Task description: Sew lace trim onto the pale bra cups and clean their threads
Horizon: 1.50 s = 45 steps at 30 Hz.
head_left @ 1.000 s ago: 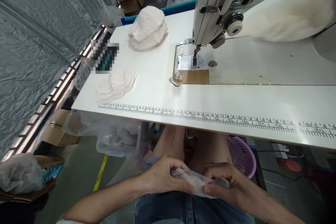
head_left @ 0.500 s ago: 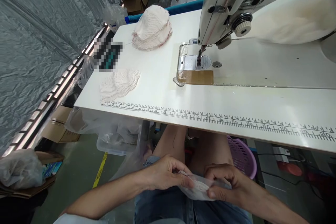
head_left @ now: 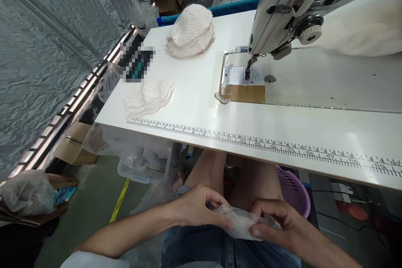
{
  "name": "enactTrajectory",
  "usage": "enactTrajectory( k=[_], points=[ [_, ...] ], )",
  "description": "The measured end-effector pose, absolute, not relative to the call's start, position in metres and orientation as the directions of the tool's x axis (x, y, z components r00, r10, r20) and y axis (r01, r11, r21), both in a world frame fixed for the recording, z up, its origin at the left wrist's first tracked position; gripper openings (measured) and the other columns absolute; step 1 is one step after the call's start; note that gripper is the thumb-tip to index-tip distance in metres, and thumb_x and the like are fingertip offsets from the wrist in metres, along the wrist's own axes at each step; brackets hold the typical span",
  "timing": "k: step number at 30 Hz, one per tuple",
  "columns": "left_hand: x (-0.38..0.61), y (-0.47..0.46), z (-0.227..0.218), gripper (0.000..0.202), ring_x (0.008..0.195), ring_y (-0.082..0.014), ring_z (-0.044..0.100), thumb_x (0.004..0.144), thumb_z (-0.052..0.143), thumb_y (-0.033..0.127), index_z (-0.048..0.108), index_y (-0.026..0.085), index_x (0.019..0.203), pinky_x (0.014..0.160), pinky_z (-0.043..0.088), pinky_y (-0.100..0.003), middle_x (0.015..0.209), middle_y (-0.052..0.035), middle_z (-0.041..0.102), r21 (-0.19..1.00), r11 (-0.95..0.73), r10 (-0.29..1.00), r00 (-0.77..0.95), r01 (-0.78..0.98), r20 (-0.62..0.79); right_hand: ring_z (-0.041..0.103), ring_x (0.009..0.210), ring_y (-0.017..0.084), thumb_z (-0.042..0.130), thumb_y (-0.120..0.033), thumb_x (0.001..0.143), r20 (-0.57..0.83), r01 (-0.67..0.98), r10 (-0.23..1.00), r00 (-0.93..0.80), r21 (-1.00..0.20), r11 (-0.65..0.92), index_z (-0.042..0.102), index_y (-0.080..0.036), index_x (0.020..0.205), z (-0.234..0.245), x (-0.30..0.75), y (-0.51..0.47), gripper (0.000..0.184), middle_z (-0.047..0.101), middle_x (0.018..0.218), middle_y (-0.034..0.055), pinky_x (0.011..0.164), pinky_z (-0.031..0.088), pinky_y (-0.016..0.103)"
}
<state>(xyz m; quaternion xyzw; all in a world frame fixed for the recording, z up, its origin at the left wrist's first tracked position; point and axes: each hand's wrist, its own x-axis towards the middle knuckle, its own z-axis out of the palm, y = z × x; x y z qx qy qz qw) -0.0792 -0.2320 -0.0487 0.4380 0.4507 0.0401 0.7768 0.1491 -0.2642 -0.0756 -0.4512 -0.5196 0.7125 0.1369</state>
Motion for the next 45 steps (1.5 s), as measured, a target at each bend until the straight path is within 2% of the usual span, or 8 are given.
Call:
enactTrajectory(
  k=[6, 9, 12, 16, 19, 27, 37, 45],
  points=[
    [-0.077, -0.231, -0.047, 0.045, 0.06, -0.0084, 0.048, 0.059, 0.077, 0.049, 0.073, 0.011, 0.083, 0.061, 0.039, -0.019, 0.066, 0.0004, 0.06, 0.697, 0.648, 0.438, 0.597, 0.308, -0.672, 0.048, 0.068, 0.015, 0.062, -0.051, 0.077, -0.493, 0.284, 0.656, -0.572, -0.869, -0.405, 0.061, -0.018, 0.068, -0.072, 0.15, -0.262, 0.034, 0.055, 0.067, -0.0007, 0.062, 0.035, 0.024],
    [-0.078, -0.232, -0.048, 0.039, 0.06, -0.0082, 0.047, 0.062, 0.076, 0.043, 0.072, 0.011, 0.084, 0.06, 0.037, -0.018, 0.066, 0.0012, 0.059, 0.738, 0.603, 0.468, 0.614, 0.304, -0.636, 0.045, 0.065, 0.014, 0.063, -0.05, 0.076, -0.498, 0.267, 0.653, -0.57, -0.864, -0.426, 0.06, -0.018, 0.067, -0.073, 0.15, -0.263, 0.033, 0.052, 0.066, -0.0016, 0.06, 0.033, 0.023],
    [-0.079, -0.235, -0.05, 0.037, 0.064, -0.0091, 0.049, 0.059, 0.08, 0.035, 0.071, 0.012, 0.087, 0.06, 0.036, -0.017, 0.068, 0.002, 0.059, 0.8, 0.517, 0.53, 0.62, 0.305, -0.579, 0.042, 0.063, 0.013, 0.065, -0.049, 0.075, -0.503, 0.251, 0.65, -0.569, -0.859, -0.446, 0.06, -0.018, 0.067, -0.076, 0.15, -0.264, 0.033, 0.049, 0.065, -0.0024, 0.058, 0.031, 0.023],
    [-0.077, -0.238, -0.053, 0.024, 0.061, -0.0081, 0.045, 0.066, 0.075, 0.031, 0.07, 0.01, 0.076, 0.055, 0.033, -0.016, 0.062, 0.0032, 0.055, 0.84, 0.43, 0.576, 0.615, 0.331, -0.538, 0.043, 0.064, 0.013, 0.064, -0.048, 0.076, -0.502, 0.231, 0.653, -0.568, -0.858, -0.459, 0.061, -0.018, 0.069, -0.077, 0.15, -0.264, 0.031, 0.049, 0.066, -0.0024, 0.058, 0.031, 0.023],
    [-0.077, -0.237, -0.054, 0.026, 0.06, -0.0088, 0.045, 0.069, 0.072, 0.035, 0.069, 0.009, 0.073, 0.054, 0.033, -0.017, 0.063, 0.0018, 0.055, 0.816, 0.464, 0.545, 0.615, 0.345, -0.57, 0.043, 0.064, 0.013, 0.065, -0.047, 0.076, -0.508, 0.223, 0.649, -0.566, -0.853, -0.473, 0.061, -0.018, 0.068, -0.076, 0.151, -0.264, 0.03, 0.05, 0.066, -0.0023, 0.059, 0.032, 0.023],
    [-0.078, -0.238, -0.056, 0.039, 0.061, -0.0105, 0.046, 0.066, 0.072, 0.047, 0.071, 0.01, 0.078, 0.06, 0.037, -0.021, 0.064, 0.0006, 0.055, 0.754, 0.569, 0.485, 0.605, 0.329, -0.631, 0.044, 0.065, 0.014, 0.064, -0.05, 0.076, -0.511, 0.234, 0.644, -0.569, -0.851, -0.469, 0.061, -0.018, 0.069, -0.076, 0.152, -0.266, 0.032, 0.051, 0.066, -0.0016, 0.059, 0.033, 0.024],
    [-0.079, -0.237, -0.054, 0.042, 0.067, -0.0125, 0.052, 0.063, 0.073, 0.05, 0.072, 0.012, 0.079, 0.066, 0.039, -0.022, 0.069, -0.0008, 0.063, 0.72, 0.623, 0.462, 0.6, 0.306, -0.654, 0.046, 0.066, 0.013, 0.063, -0.047, 0.078, -0.485, 0.265, 0.667, -0.566, -0.873, -0.41, 0.06, -0.018, 0.071, -0.073, 0.147, -0.265, 0.03, 0.053, 0.067, -0.0021, 0.06, 0.034, 0.023],
    [-0.08, -0.236, -0.053, 0.043, 0.065, -0.0116, 0.05, 0.061, 0.075, 0.05, 0.071, 0.011, 0.079, 0.065, 0.038, -0.021, 0.069, -0.0006, 0.063, 0.682, 0.673, 0.445, 0.58, 0.285, -0.682, 0.048, 0.068, 0.013, 0.065, -0.044, 0.077, -0.461, 0.244, 0.683, -0.567, -0.885, -0.396, 0.062, -0.018, 0.071, -0.061, 0.143, -0.263, 0.027, 0.055, 0.071, -0.0018, 0.061, 0.035, 0.022]
  ],
)
